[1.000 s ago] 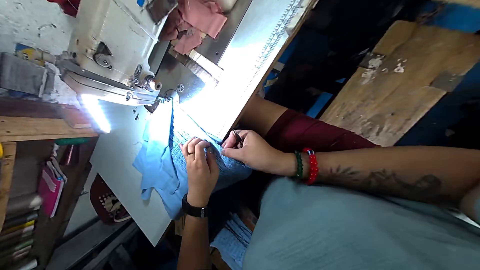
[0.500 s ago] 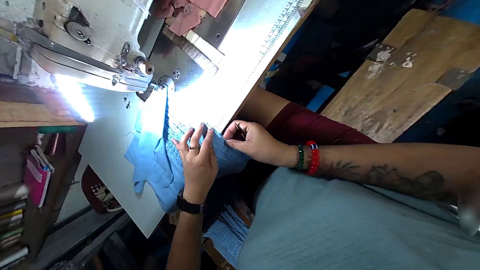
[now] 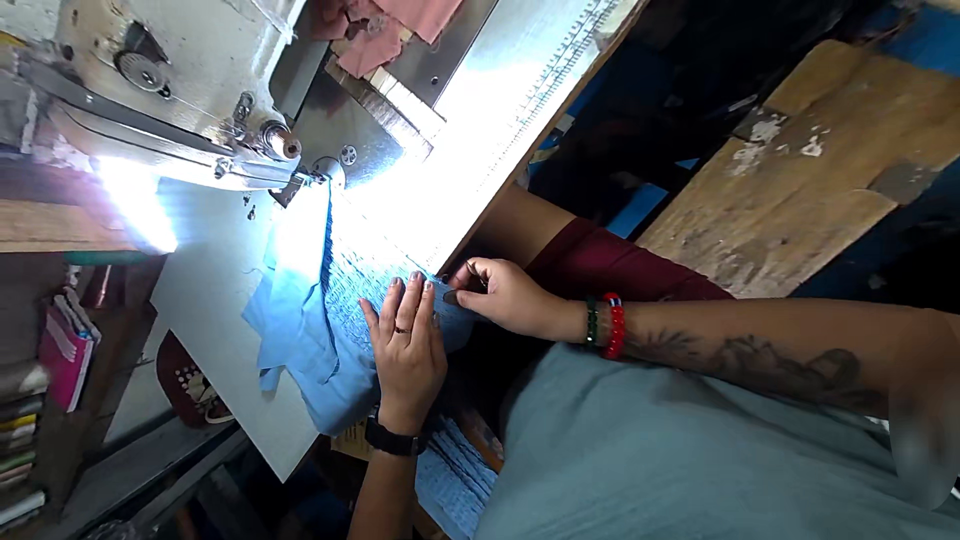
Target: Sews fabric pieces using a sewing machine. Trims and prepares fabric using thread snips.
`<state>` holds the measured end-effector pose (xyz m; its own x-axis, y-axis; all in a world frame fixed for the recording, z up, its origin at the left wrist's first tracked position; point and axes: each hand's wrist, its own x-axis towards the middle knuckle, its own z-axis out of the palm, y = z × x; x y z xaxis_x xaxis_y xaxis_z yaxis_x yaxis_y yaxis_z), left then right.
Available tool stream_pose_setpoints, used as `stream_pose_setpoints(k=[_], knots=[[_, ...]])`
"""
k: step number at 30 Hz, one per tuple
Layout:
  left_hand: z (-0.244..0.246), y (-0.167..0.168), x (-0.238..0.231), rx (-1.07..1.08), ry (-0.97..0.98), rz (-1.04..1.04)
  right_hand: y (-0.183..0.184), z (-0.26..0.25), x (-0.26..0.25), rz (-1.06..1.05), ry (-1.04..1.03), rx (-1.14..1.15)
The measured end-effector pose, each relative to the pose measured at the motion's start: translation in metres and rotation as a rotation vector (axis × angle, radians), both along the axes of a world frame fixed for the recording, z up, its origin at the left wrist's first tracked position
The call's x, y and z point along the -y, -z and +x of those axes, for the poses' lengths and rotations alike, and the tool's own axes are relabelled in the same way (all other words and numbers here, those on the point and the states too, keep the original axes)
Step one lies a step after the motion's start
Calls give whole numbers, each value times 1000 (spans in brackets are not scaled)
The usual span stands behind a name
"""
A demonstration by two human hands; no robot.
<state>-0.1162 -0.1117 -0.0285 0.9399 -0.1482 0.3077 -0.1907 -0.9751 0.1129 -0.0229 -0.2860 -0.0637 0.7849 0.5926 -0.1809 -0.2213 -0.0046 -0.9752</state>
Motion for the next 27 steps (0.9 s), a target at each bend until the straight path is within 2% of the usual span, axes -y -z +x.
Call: stream_pose_setpoints(k=[5,11,15,19,23,27], knots=[[-18,11,17,65,-30,218,18,12,-7,-23,-59,50],[-36,71,46,156,-163,372,24,12,-11,0,-65,20],[-23,96,48,239,-289,335,29,10,-9,57,-94,22],[-20,105,46,346,-279,207,33,10,-3,100,-141,22],[-25,102,44,290,-242,204,32,10,0,131,-162,20],[-23,108,46,254,-268,259,27,10,1,116,-193,-92]])
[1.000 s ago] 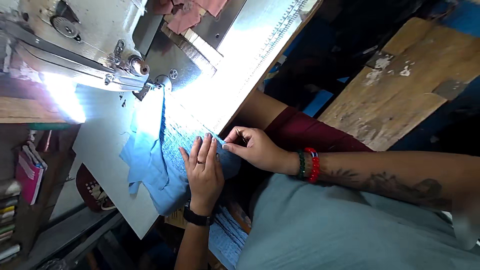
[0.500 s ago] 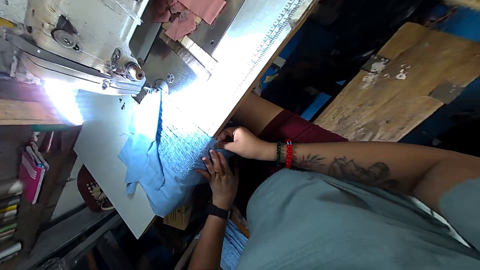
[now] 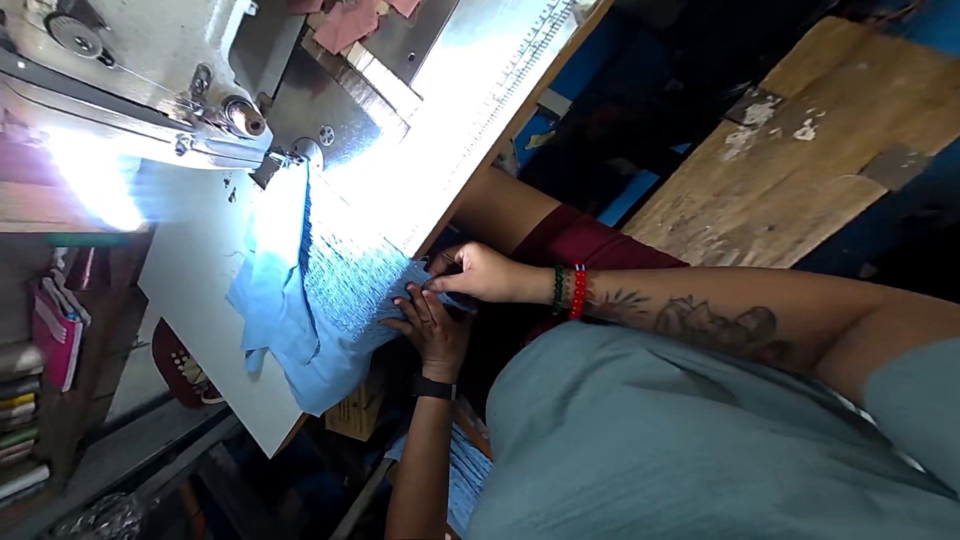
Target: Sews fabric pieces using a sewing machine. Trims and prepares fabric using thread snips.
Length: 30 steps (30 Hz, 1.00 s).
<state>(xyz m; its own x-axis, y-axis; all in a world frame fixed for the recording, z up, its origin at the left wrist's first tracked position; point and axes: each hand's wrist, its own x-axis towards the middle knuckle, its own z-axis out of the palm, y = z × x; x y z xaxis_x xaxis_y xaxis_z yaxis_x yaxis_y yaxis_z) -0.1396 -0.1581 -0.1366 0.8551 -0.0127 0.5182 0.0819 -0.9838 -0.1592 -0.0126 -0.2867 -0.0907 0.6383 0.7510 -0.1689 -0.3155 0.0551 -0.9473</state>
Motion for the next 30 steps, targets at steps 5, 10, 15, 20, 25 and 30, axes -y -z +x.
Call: stream_pose_setpoints(k=[5,10,15,20,25,30], knots=[[9,17,-9,133,63,-102,-4,-1,-2,10,-13,-80],[-1,20,-6,169,155,-200,0,0,6,11,90,112],[-10,-3,9,97,121,-242,37,14,5,-62,76,430],[-15,-19,18,12,96,-285,25,-10,11,-18,-98,357],[-21,-44,30,-83,80,-226,4,-27,44,103,-87,340],[-29,-69,36,-202,64,-188,-25,-36,66,23,-114,286]])
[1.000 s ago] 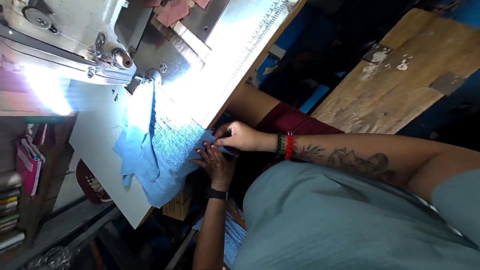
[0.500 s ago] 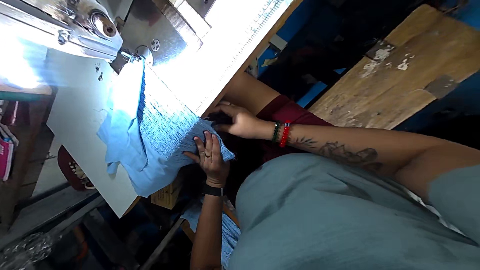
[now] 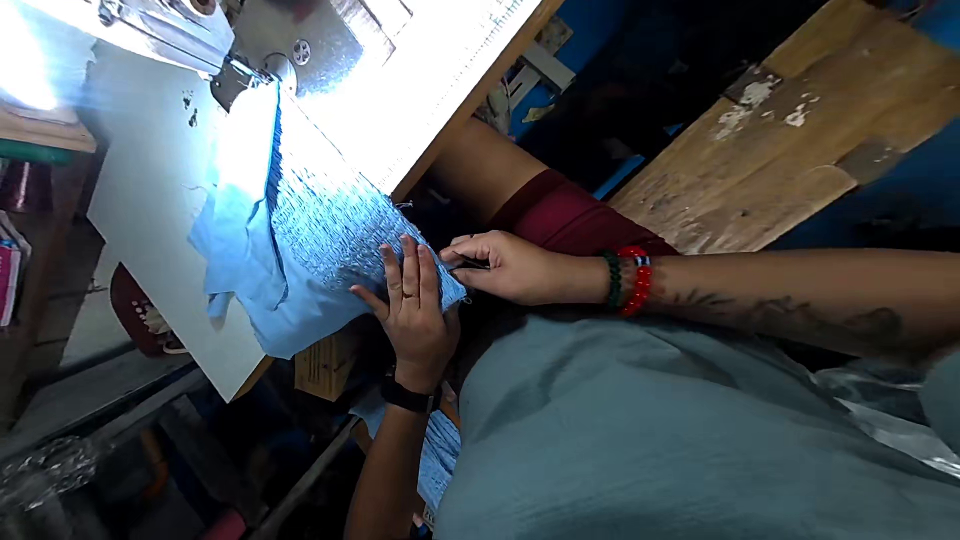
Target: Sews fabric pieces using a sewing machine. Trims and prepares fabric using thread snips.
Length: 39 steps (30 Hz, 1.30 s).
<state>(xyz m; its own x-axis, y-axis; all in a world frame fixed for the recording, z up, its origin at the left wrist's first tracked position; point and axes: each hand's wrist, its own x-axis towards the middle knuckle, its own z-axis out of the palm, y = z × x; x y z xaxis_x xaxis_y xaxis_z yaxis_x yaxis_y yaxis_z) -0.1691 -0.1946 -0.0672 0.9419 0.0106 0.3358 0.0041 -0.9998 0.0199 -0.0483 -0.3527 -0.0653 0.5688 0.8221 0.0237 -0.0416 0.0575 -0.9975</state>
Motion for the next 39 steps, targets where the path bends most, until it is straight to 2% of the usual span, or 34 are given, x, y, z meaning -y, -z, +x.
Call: stream_pose_setpoints(k=[8,12,16,22,33,39], knots=[[-8,-16,3,-3,36,4,-17,-7,11,-17,34,-172],[-9,-17,6,-12,62,-9,-14,-11,11,-13,44,-170],[-9,-16,10,152,120,-118,-13,-10,10,-9,51,-148],[-10,-17,14,224,114,-174,-8,-12,11,3,9,-46],[-17,-22,17,75,74,-71,-13,-16,19,-31,20,-101],[-17,-22,20,170,104,-158,-16,-19,26,-82,22,-102]])
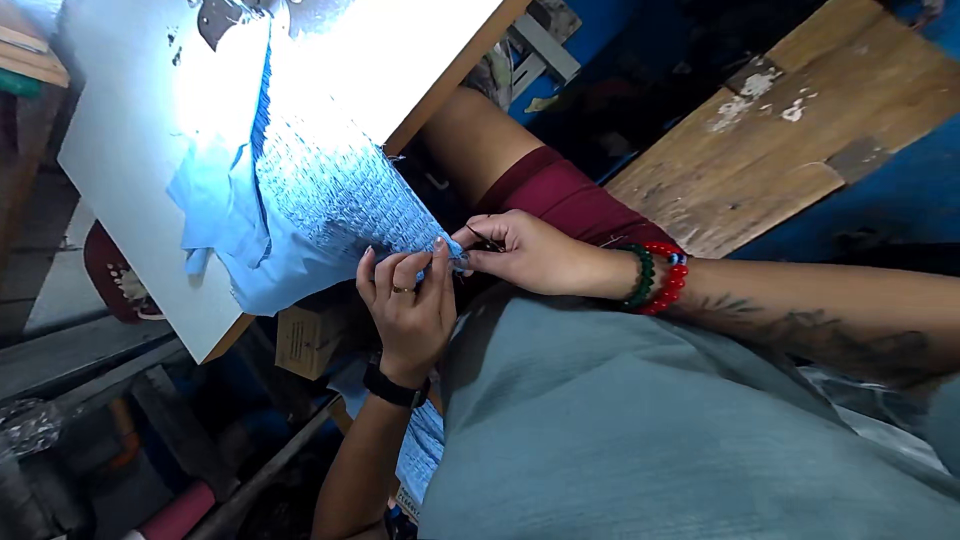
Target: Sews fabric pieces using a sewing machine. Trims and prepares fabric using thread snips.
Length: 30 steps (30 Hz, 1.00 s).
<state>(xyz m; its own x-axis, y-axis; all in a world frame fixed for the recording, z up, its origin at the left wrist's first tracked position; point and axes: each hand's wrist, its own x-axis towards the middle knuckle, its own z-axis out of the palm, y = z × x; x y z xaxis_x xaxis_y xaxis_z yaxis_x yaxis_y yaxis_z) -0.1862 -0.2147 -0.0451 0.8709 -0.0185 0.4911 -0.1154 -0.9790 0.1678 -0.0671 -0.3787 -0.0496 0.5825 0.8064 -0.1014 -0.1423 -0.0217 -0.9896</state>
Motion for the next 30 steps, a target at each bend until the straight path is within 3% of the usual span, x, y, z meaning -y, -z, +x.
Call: stream_pose_setpoints(k=[16,23,30], knots=[[5,0,4,-100,-36,104,14,9,1,-72,-64,-12],[4,4,5,-46,-61,45,14,9,-1,7,-45,-121],[4,-2,6,-127,-92,-81,17,10,-6,-98,16,-62]])
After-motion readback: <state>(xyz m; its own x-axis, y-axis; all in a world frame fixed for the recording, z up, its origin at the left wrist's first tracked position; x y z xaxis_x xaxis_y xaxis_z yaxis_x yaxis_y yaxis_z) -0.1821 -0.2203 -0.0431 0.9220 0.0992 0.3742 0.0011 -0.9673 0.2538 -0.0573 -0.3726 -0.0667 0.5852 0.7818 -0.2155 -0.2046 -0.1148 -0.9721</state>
